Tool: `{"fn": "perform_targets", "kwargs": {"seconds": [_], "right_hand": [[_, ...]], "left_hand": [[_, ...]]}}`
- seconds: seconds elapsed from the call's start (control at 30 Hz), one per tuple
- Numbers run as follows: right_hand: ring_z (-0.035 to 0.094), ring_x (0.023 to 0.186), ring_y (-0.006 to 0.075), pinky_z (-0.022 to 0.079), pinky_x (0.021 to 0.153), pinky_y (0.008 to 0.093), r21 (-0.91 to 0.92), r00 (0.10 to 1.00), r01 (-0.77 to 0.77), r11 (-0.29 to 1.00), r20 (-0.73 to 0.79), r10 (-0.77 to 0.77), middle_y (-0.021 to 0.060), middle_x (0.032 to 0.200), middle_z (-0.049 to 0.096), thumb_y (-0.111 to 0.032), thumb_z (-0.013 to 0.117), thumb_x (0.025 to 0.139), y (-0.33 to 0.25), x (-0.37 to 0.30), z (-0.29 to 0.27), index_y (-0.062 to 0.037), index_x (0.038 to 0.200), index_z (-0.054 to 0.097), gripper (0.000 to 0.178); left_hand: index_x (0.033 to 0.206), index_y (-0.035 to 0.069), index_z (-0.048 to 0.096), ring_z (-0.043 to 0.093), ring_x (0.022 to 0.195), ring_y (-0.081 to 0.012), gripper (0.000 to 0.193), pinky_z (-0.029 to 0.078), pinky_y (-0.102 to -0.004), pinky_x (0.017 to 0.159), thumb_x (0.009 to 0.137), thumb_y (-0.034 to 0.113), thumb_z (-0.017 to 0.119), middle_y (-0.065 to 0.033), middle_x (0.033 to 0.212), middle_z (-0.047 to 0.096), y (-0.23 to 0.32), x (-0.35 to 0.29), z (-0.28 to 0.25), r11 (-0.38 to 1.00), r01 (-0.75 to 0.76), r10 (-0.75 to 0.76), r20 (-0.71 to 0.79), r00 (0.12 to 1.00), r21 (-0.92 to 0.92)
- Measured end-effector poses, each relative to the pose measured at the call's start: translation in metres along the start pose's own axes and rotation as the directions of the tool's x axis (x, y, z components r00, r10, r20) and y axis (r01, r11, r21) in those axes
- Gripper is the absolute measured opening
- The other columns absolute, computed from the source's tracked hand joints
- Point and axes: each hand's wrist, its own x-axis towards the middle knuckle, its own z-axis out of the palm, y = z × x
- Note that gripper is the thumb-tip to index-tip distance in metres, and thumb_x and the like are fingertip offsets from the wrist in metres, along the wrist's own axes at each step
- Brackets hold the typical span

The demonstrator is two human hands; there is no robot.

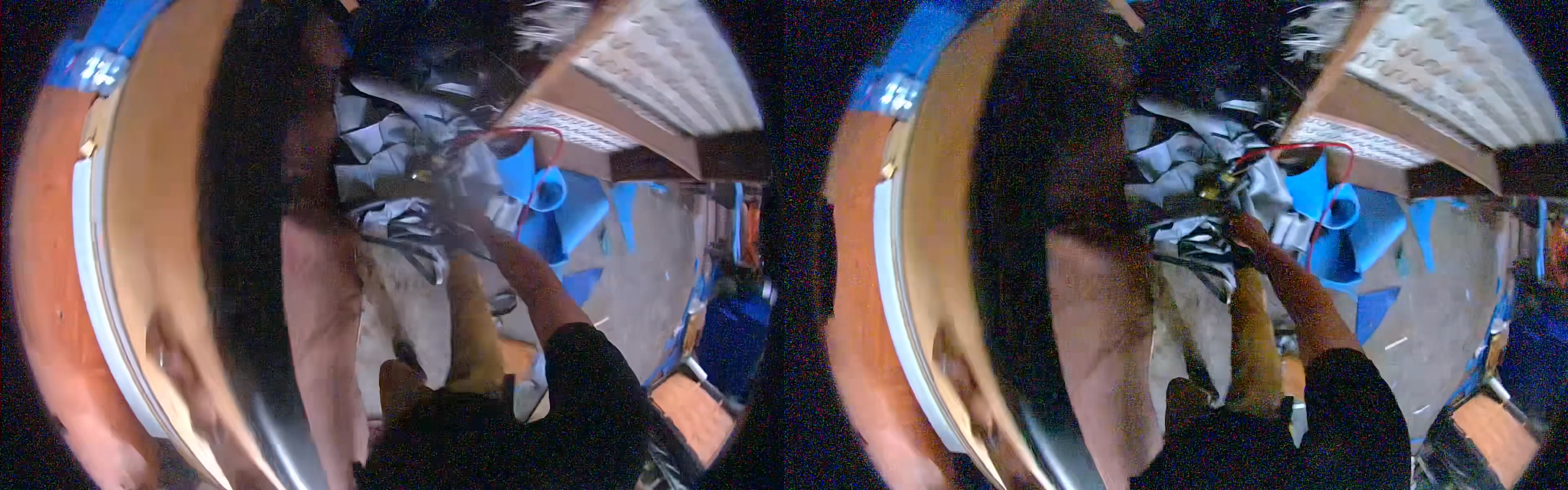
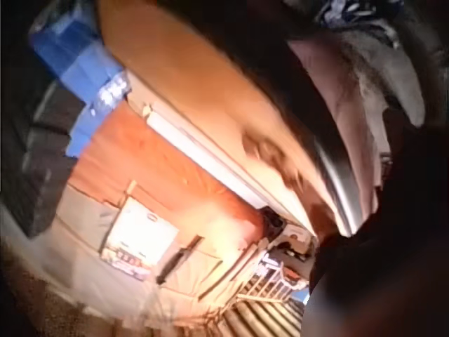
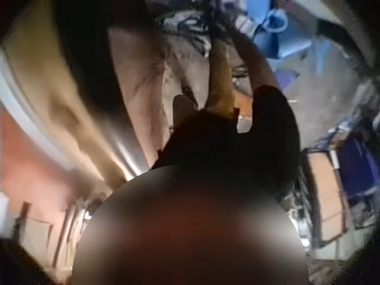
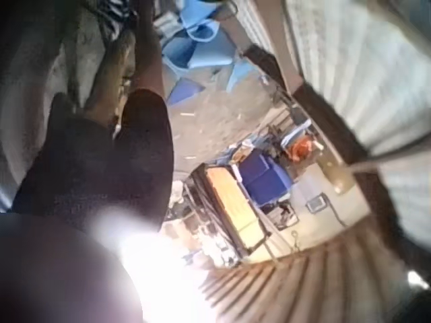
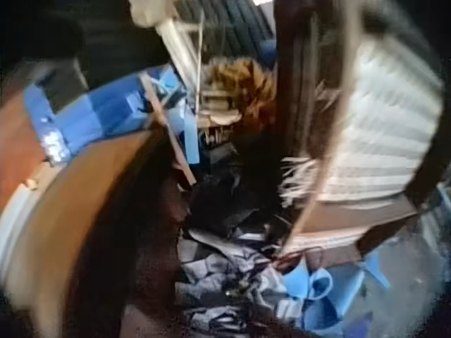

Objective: Securing upholstery twine and fasteners to a wooden furniture frame using a pneumatic stapler.

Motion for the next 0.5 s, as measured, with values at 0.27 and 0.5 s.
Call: {"fn": "perform_targets", "kwargs": {"seconds": [0.27, 0.5], "right_hand": [[0.059, 0.071, 0.0307, 0.049, 0.064, 0.0454, -0.135, 0.816, 0.170, 0.976, -0.535, -0.216, 0.0091, 0.081, 0.063, -0.026, 0.056, 0.086, 0.046, 0.255, 0.130, -0.0081, 0.082, 0.061, 0.019], [0.060, 0.070, 0.0330, 0.051, 0.062, 0.0452, -0.042, 0.986, 0.165, 0.985, -0.008, -0.165, 0.0122, 0.083, 0.064, -0.029, 0.059, 0.084, 0.093, 0.185, 0.112, -0.0062, 0.091, 0.060, 0.023]], "left_hand": [[0.136, 0.007, 0.048, 0.051, 0.115, -0.0210, 0.043, 0.045, -0.0368, 0.090, 0.099, 0.029, 0.050, -0.0096, 0.124, 0.053, -0.067, 0.091, 0.133, 0.970, 0.093, -0.116, 0.090, 0.989, 0.224], [0.134, 0.008, 0.050, 0.052, 0.110, -0.0173, 0.039, 0.048, -0.0354, 0.081, 0.101, 0.030, 0.046, -0.0070, 0.116, 0.056, -0.048, 0.048, 0.056, 0.875, 0.275, -0.289, -0.026, 0.957, 0.398]]}}
